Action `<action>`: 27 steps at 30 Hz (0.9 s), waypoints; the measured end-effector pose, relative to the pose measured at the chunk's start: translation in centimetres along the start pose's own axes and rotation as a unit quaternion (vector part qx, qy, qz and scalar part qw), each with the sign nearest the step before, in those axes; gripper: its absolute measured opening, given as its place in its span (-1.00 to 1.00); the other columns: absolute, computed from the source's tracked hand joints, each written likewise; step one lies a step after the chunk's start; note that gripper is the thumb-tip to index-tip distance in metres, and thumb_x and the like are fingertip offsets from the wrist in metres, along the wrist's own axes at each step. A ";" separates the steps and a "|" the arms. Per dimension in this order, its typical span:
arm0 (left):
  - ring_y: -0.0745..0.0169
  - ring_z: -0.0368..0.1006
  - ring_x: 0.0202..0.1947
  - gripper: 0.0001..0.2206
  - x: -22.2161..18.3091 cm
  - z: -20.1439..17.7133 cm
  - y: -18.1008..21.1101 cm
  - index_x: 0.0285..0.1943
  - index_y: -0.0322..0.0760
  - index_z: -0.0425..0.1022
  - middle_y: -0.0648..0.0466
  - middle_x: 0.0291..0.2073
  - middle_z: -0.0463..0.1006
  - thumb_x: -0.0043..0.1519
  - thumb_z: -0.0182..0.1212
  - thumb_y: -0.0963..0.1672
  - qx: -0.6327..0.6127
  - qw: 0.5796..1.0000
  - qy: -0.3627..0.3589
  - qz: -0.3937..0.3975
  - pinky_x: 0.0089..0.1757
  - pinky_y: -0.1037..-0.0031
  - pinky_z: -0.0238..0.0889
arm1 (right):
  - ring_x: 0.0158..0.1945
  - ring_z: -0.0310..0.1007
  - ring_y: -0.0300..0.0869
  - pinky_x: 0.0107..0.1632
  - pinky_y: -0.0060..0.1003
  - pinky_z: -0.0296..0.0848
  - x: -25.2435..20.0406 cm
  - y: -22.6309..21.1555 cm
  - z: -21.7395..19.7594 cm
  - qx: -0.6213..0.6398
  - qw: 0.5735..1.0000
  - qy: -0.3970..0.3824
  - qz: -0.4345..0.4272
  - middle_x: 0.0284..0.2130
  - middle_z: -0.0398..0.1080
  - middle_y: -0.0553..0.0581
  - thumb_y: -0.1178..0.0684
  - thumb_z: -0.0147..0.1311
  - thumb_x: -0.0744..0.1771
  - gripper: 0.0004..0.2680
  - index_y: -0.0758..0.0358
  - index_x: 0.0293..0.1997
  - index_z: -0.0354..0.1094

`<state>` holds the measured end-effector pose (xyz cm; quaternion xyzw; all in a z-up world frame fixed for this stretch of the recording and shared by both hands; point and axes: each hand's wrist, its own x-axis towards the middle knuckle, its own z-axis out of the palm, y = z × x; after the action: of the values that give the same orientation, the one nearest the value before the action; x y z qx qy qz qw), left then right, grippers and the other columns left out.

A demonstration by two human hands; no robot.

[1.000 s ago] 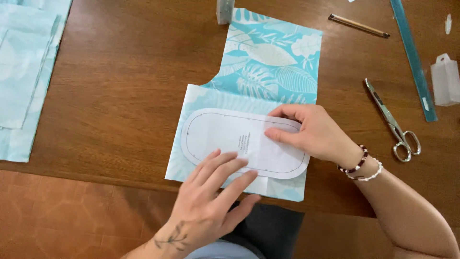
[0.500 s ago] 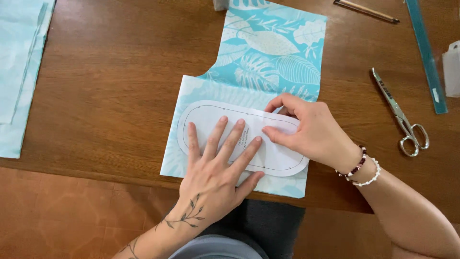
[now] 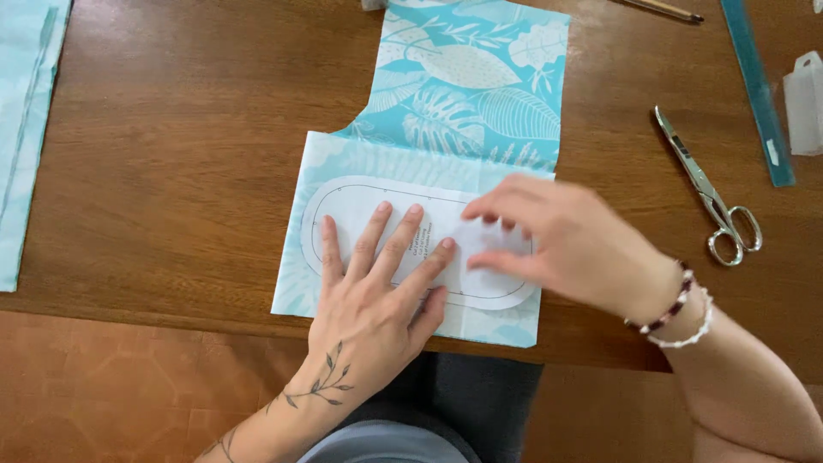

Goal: Measuring, marking, and cutting fabric pieces using a ruler, pencil, and scissors

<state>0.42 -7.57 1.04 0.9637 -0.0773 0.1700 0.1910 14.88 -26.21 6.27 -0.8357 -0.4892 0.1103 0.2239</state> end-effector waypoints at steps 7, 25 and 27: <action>-0.25 0.16 0.38 -0.63 0.1 0.3 0.1 0.23 0.15 0.47 -0.08 0.34 0.32 0.25 0.21 0.10 0.027 0.999 0.021 -0.004 0.21 -0.39 -0.09 | -0.34 0.39 -0.23 -0.22 -0.29 0.37 0.3 0.1 1.8 0.030 0.985 -0.127 0.114 -0.39 0.38 -0.10 -0.27 0.29 0.23 -0.67 -0.08 -0.06 0.30; -0.32 -0.08 0.48 -0.41 -0.7 -0.8 -2.0 0.50 0.15 0.18 -0.17 0.49 0.04 0.28 0.01 0.18 0.061 0.997 -0.045 -0.009 0.35 -0.06 -0.20 | -0.34 0.40 -0.26 -0.20 -0.28 0.34 1.3 -0.8 0.4 -0.064 0.933 -0.243 0.259 -0.43 0.41 -0.16 -0.47 0.44 0.06 -0.50 -0.18 -0.17 0.21; -0.35 -0.10 0.49 -0.39 -0.7 -0.6 -1.7 0.51 0.12 0.16 -0.19 0.50 0.02 0.28 0.01 0.19 0.058 0.997 -0.043 -0.019 0.35 -0.07 -0.22 | -0.34 0.40 -0.28 -0.20 -0.30 0.34 1.3 -0.8 0.4 -0.067 0.931 -0.245 0.262 -0.44 0.41 -0.17 -0.47 0.45 0.06 -0.50 -0.18 -0.18 0.21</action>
<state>-0.03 -5.68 0.75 0.9808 -0.0575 0.1290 0.1347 14.79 -24.63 6.33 -0.8943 -0.2984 0.3334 0.0038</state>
